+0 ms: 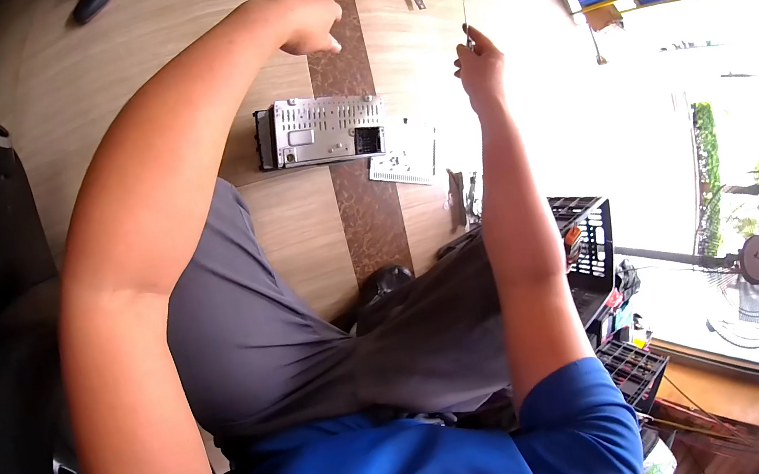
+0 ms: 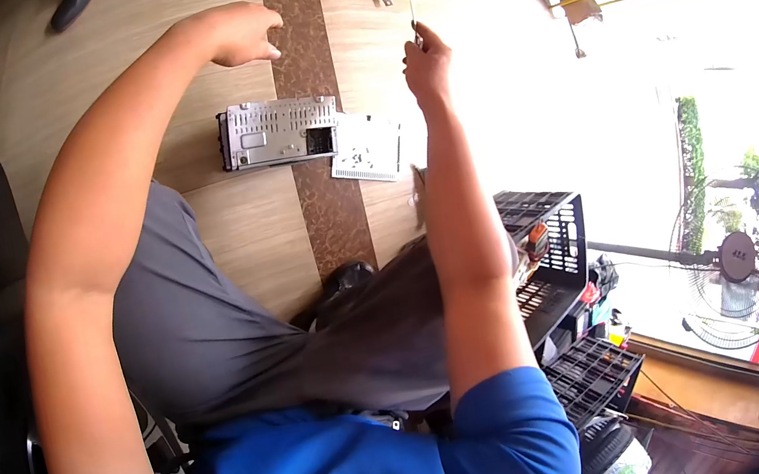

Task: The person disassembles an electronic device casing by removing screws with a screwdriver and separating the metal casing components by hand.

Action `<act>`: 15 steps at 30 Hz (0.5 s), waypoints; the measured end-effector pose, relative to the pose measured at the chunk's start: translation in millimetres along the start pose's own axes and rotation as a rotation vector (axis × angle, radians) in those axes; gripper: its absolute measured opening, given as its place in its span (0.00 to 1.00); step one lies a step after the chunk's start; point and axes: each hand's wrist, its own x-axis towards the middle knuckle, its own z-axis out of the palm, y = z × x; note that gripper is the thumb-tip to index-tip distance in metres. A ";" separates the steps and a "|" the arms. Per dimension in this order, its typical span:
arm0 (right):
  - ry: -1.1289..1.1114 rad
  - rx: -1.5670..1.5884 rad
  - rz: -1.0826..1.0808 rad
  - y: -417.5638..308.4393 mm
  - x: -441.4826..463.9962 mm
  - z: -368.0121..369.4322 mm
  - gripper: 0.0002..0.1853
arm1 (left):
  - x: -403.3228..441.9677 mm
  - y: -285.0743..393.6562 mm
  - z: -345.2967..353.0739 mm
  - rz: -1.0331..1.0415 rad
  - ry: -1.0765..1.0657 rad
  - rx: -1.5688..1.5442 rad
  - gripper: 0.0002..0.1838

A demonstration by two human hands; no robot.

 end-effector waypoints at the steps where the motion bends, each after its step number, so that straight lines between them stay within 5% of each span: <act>1: -0.057 -0.074 -0.063 -18.6 -7.5 -6.2 0.23 | -2.4 1.9 -0.9 -0.034 -0.017 -0.015 0.29; 4: -0.279 -0.380 -0.112 -72.5 -51.0 -20.7 0.18 | 1.1 -8.5 2.4 0.004 0.000 -0.013 0.30; 11: -0.425 -0.701 -0.299 -67.0 -117.7 -16.1 0.12 | 16.9 -36.4 14.0 0.009 -0.033 -0.005 0.29; 15: -0.394 -0.452 -0.454 -67.3 -125.9 -1.8 0.11 | 17.4 -27.8 14.0 -0.006 -0.052 -0.003 0.29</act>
